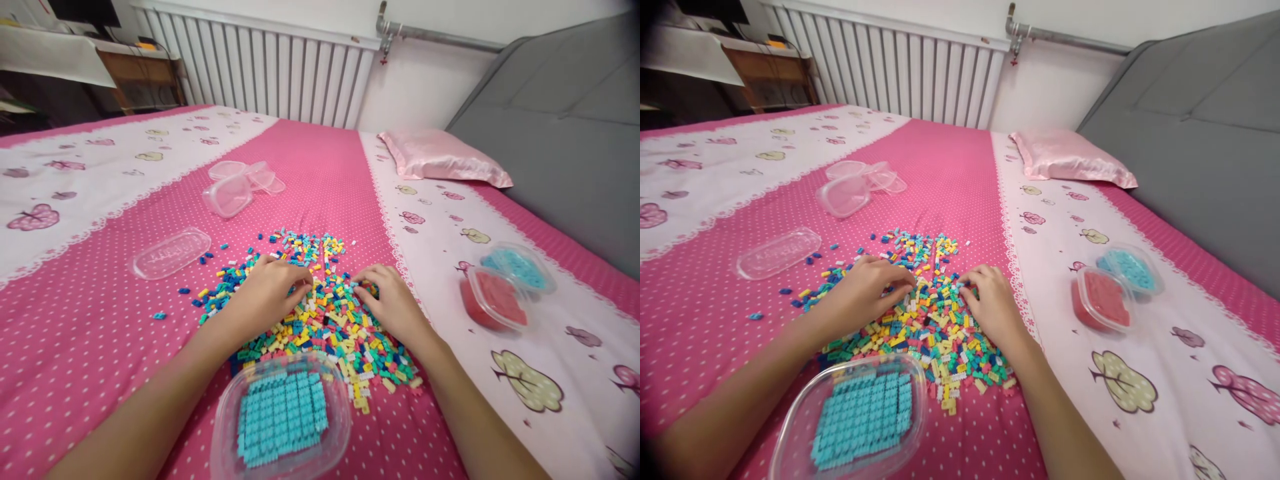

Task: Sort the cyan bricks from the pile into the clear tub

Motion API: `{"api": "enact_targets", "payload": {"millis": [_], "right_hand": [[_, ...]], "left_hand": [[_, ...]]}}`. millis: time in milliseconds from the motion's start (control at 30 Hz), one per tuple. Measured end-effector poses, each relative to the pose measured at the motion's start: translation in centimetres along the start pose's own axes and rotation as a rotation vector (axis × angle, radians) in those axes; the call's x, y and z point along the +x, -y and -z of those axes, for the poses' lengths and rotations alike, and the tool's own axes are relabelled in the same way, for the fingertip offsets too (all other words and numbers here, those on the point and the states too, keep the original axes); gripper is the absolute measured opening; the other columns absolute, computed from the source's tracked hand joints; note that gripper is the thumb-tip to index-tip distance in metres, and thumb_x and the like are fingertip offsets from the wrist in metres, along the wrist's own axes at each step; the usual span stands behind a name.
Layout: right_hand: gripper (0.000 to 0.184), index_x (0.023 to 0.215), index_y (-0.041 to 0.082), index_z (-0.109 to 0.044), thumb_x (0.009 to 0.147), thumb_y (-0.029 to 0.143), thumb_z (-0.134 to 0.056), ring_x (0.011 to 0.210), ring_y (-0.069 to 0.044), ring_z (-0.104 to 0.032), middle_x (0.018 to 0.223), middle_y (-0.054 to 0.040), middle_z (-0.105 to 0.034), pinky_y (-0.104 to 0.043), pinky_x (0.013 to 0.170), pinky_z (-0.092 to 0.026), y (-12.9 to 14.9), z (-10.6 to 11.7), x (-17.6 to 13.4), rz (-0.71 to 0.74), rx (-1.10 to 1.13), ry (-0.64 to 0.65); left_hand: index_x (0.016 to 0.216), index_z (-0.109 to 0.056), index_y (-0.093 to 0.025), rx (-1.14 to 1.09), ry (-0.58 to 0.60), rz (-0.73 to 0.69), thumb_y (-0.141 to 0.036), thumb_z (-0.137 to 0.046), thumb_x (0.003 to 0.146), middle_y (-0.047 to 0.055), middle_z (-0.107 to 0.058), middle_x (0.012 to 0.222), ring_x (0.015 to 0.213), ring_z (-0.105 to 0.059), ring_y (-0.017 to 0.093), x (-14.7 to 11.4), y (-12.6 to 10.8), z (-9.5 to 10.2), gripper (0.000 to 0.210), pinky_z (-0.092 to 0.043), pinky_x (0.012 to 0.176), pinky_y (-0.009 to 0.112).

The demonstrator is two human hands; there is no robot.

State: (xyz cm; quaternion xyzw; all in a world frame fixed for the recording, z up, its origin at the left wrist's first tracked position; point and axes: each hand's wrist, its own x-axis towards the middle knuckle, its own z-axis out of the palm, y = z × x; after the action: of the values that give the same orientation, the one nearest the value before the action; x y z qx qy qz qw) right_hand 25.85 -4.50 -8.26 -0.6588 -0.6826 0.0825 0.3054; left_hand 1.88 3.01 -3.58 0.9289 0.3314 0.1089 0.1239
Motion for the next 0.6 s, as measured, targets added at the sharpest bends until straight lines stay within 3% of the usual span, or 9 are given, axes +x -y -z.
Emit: {"api": "enact_targets", "payload": {"millis": [267, 433, 600], "right_hand": [[0.027, 0.089, 0.021, -0.07, 0.1, 0.034, -0.048, 0.084, -0.021, -0.063, 0.089, -0.0061, -0.069, -0.037, 0.08, -0.049, 2.3, 1.7, -0.2, -0.015, 0.137, -0.08], [0.014, 0.099, 0.024, -0.075, 0.093, 0.031, -0.064, 0.085, -0.017, -0.068, 0.095, -0.0026, -0.074, -0.032, 0.078, -0.052, 4.5, 2.3, -0.9, 0.001, 0.28, -0.056], [0.004, 0.084, 0.024, -0.074, 0.087, 0.027, -0.073, 0.081, -0.016, -0.068, 0.086, 0.0008, -0.075, -0.03, 0.075, -0.051, 6.8, 2.1, -2.0, 0.048, 0.33, 0.023]], "left_hand": [[0.098, -0.073, -0.022, -0.039, -0.032, -0.058, -0.03, -0.051, 0.1, 0.001, -0.077, 0.091, 0.088, -0.069, 0.02, 0.0, 0.1, 0.1, 0.023, -0.04, 0.091, 0.039], [0.099, -0.072, -0.021, -0.32, -0.127, -0.18, -0.032, -0.059, 0.098, -0.001, -0.076, 0.092, 0.086, -0.068, 0.014, -0.4, -0.7, 0.7, 0.017, -0.044, 0.081, 0.027], [0.086, -0.069, -0.018, -0.418, -0.157, -0.326, -0.035, -0.069, 0.092, -0.002, -0.072, 0.082, 0.078, -0.064, 0.01, -0.5, -1.3, 0.7, 0.018, -0.043, 0.077, 0.024]]}}
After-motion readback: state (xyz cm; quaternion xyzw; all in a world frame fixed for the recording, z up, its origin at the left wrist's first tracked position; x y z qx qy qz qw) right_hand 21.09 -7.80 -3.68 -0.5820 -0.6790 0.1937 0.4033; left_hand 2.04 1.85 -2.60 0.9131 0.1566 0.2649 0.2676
